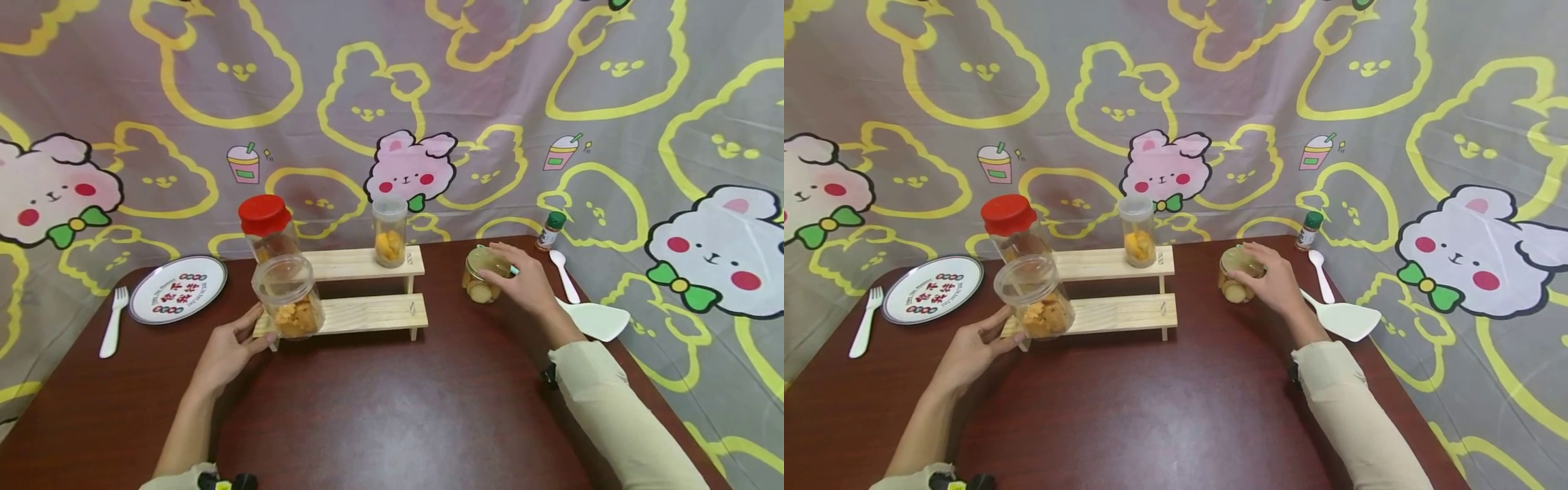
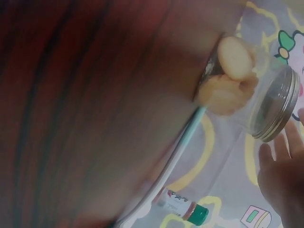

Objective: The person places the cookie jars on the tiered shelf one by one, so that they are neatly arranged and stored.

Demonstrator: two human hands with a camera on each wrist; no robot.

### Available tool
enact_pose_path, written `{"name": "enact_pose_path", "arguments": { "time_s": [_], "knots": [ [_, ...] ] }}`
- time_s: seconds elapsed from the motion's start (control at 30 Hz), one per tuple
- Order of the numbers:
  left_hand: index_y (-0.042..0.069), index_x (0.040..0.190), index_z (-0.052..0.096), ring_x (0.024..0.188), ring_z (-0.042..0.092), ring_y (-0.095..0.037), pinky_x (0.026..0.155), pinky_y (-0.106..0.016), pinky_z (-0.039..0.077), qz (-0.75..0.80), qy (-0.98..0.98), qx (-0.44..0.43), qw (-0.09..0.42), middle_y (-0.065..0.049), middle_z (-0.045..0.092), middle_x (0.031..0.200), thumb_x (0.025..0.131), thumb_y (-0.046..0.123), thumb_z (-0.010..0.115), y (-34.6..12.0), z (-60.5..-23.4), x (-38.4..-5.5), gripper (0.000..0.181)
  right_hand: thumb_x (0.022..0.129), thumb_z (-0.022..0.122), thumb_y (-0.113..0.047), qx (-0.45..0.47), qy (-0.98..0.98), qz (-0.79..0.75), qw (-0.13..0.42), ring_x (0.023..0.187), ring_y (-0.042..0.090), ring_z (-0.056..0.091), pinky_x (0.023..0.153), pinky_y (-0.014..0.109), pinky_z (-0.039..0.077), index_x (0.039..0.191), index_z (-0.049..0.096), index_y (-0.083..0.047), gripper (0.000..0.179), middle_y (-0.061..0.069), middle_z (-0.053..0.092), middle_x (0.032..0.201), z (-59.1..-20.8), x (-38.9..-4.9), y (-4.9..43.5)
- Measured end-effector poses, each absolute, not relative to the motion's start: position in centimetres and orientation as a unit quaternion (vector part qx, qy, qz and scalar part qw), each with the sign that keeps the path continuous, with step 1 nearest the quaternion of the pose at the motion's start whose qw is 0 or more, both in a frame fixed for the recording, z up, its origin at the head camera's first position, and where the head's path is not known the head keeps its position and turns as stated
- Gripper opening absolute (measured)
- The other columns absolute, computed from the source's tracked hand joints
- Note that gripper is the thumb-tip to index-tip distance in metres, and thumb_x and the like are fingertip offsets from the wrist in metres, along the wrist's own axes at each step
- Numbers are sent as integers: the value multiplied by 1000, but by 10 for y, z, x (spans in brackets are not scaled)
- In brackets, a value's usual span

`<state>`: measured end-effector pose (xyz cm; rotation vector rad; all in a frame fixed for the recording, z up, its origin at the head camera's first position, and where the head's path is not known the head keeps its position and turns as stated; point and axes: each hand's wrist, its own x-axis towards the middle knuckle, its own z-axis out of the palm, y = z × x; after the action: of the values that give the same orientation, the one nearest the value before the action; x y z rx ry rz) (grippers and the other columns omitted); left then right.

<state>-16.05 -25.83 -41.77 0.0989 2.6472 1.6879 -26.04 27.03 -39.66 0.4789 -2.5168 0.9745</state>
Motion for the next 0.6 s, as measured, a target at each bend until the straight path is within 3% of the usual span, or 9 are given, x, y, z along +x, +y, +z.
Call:
{"name": "enact_pose_path", "arguments": {
  "time_s": [0.27,0.6],
  "knots": [
    [-9,151,37,141,36,-36,93,-8,42,533,845,31,-2,-21,33,158,93,17,77,-260,-420,-161,76,83,86,-27,198,-909,314,188,138,40,45,110,60,37,121,73,-3,47,16,61,140,-401,-265,272],
    [-7,151,37,140,37,-36,93,-8,42,531,847,30,-3,-20,33,158,93,17,77,-260,-421,-162,75,80,88,-21,210,-901,314,213,124,36,60,101,54,47,116,75,2,46,16,67,131,-407,-270,274]
  ]
}}
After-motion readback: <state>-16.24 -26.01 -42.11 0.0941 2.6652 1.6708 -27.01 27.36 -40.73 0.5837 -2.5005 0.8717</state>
